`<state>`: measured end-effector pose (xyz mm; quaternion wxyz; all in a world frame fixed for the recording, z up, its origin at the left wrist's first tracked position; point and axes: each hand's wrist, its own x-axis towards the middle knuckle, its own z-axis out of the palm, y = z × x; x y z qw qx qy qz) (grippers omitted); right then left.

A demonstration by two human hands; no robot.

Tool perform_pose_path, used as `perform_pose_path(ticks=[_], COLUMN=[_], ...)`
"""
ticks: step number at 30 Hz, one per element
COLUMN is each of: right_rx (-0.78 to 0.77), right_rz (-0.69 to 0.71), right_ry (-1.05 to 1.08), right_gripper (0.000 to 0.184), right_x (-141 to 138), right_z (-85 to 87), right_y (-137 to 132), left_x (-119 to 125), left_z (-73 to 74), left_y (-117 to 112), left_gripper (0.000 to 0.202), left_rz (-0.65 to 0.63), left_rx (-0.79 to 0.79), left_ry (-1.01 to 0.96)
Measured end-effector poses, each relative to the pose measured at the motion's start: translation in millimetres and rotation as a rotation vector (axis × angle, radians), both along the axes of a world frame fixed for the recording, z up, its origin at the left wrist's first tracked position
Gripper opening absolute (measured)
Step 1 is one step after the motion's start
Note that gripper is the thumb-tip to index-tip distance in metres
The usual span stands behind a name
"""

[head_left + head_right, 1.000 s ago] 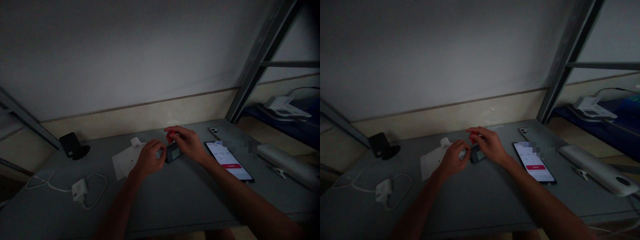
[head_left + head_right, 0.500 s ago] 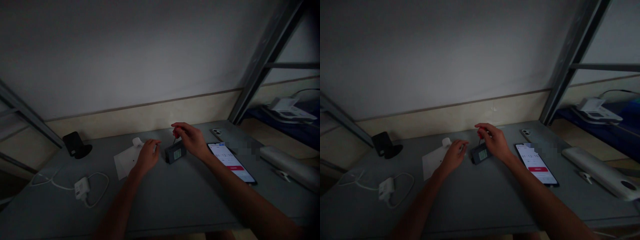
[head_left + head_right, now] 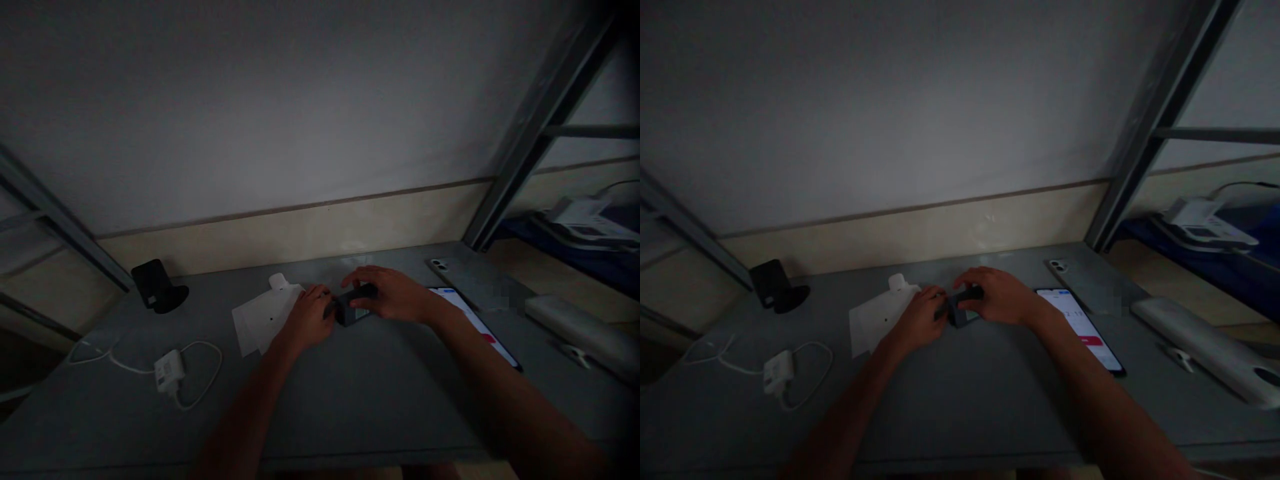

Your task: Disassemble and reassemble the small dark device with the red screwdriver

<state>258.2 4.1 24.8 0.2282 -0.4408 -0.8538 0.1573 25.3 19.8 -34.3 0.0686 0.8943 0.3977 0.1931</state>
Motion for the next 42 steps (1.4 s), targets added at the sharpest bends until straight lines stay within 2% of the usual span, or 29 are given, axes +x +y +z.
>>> perform_pose_path(ticks=[6, 13, 15, 18, 21, 25, 29, 33, 37, 42], right_rx=[-0.029, 0.044, 0.042, 0.044, 0.091, 0.194, 0.212, 0.122, 0.091, 0.096], right_rz=[-0.010, -0.006, 0.002, 0.029, 0.015, -0.093, -0.052, 0.003, -0.010, 0.005], right_ry=[0.062, 0.054, 0.052, 0.093, 0.272, 0.554, 0.834, 1.054, 1.118, 1.115], right_gripper=[0.018, 0.015, 0.015, 0.022, 0.034, 0.028, 0.016, 0.017, 0.020, 0.016], right_x=[5.3, -3.4, -5.9, -8.2, -7.9, -7.2, -15.4, -30.6, -43.2, -50.6], right_z=[-1.0, -0.2, -0.4, -0.9, 1.7, 12.4, 20.0, 15.3, 5.8, -2.2], right_y=[5.5, 1.0, -0.4, -1.8, -2.5, -5.6, -10.6, -12.8, -13.4, -14.4], left_x=[2.4, 5.6, 6.2, 6.0, 5.1, 7.1, 12.9, 15.0, 15.2, 18.7], left_z=[2.0, 0.3, 0.0, 3.9, 12.8, 22.5, 22.9, 20.8, 20.4, 20.8], left_y=[1.4, 1.9, 3.5, 7.6, 9.8, 4.2, -3.1, -3.2, -2.9, -5.4], left_gripper=[0.012, 0.016, 0.018, 0.014, 0.015, 0.018, 0.020, 0.020, 0.020, 0.020], left_rz=[0.006, 0.017, 0.039, 0.119, 0.177, 0.135, 0.129, 0.177, 0.189, 0.135], left_rx=[0.008, 0.043, 0.015, -0.095, -0.273, -0.428, -0.492, -0.520, -0.544, -0.591], left_ry=[0.017, 0.063, -0.029, -0.336, -0.679, -0.957, -1.064, -1.116, -1.127, -1.167])
